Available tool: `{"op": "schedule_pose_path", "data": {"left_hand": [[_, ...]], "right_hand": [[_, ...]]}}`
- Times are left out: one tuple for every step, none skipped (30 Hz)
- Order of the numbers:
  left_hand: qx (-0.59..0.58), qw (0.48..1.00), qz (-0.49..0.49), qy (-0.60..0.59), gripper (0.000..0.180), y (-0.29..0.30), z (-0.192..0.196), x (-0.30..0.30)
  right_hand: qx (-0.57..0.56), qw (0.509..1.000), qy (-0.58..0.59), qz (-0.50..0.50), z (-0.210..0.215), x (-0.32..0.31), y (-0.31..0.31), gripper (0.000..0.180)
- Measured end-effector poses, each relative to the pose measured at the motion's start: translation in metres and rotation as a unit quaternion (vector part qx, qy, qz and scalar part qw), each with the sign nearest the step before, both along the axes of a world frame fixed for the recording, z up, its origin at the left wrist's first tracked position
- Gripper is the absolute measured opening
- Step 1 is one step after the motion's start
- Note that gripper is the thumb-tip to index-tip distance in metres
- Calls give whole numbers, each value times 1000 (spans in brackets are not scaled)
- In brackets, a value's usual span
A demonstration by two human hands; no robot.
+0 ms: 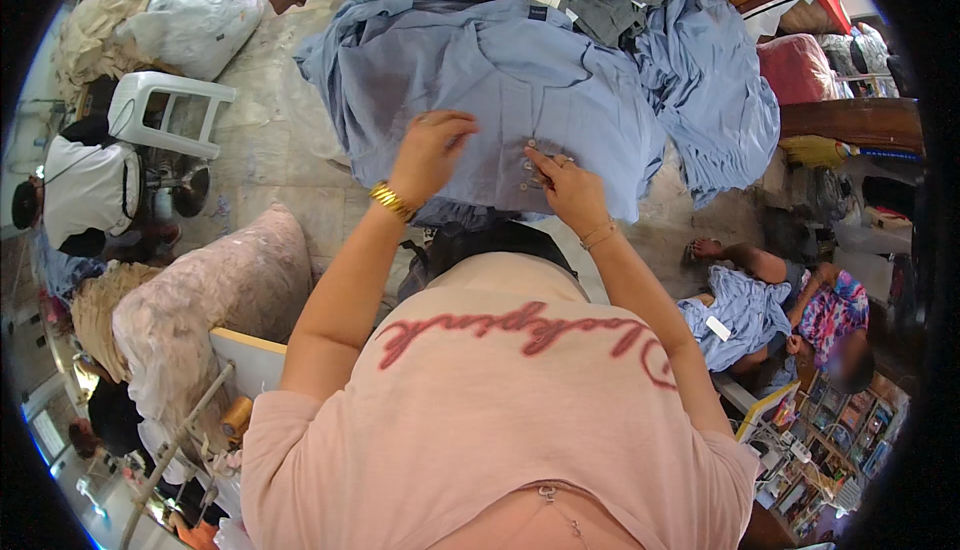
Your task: The person picks up individual shirts from a large pile, removes tags or trimmings, folds them, and places them into a separate finished pile.
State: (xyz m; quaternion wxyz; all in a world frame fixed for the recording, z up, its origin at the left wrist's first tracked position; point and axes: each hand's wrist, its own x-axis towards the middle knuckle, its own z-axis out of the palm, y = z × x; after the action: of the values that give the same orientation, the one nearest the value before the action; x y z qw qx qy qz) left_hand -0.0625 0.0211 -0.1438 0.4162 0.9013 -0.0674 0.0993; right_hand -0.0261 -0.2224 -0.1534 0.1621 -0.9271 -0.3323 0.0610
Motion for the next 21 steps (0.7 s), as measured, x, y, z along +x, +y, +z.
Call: {"op": "schedule_pose_path", "data": {"left_hand": [[16,999,-33,-13,15,-12,-7,12],[32,997,-67,-27,14,-22,-13,23],[73,992,-74,-72,15,-31,-11,35],[114,983,-80,-118,15,-39,-9,45],[155,970,-87,-164,16,-43,-5,54],[185,968,-104,-133,16,-42,-4,59],[215,964,-119,-101,15,-42,-3,64],[245,958,-133,-68,15,-41,-2,66],[254,955,-144,-40,16,-41,4,68],[264,952,-155,-12,18,-40,10,68],[273,947,-165,17,19,-40,13,66],[250,954,-162,-28,18,-39,10,63],[226,958,-157,-74,17,-38,4,60],[202,960,-150,-119,16,-37,-1,57],[182,965,-149,-113,15,-36,-6,54],[162,970,-149,-107,14,-36,-12,50],[142,974,-145,-100,14,-36,-14,46],[131,976,-130,-118,14,-38,-16,41],[119,977,-115,-137,14,-41,-17,35],[107,976,-102,-157,15,-43,-17,29],[103,977,-98,-162,15,-45,-21,25]], "right_hand": [[-3,1000,3,7,3,0,0,42],[-5,1000,6,12,5,0,0,41],[-7,1000,8,17,6,1,0,40],[5,1000,13,15,3,4,-2,38],[19,1000,18,12,1,12,-5,37],[33,999,23,9,0,20,-5,35],[72,997,8,-5,0,29,-4,33],[112,994,-5,-17,10,39,3,31],[152,988,-18,-33,17,48,8,28],[152,988,-8,4,18,60,10,27],[152,988,4,40,18,70,12,25],[153,985,15,77,17,77,14,24],[111,990,30,86,18,82,13,23],[69,992,43,97,18,87,10,22],[27,992,56,107,20,90,7,21],[5,993,54,104,23,89,3,20],[-18,993,54,102,27,85,0,19],[-41,993,53,101,29,79,-4,18],[-5,994,35,101,27,72,-9,17],[31,995,16,99,26,62,-17,17],[66,993,-4,98,23,54,-22,17]]}}
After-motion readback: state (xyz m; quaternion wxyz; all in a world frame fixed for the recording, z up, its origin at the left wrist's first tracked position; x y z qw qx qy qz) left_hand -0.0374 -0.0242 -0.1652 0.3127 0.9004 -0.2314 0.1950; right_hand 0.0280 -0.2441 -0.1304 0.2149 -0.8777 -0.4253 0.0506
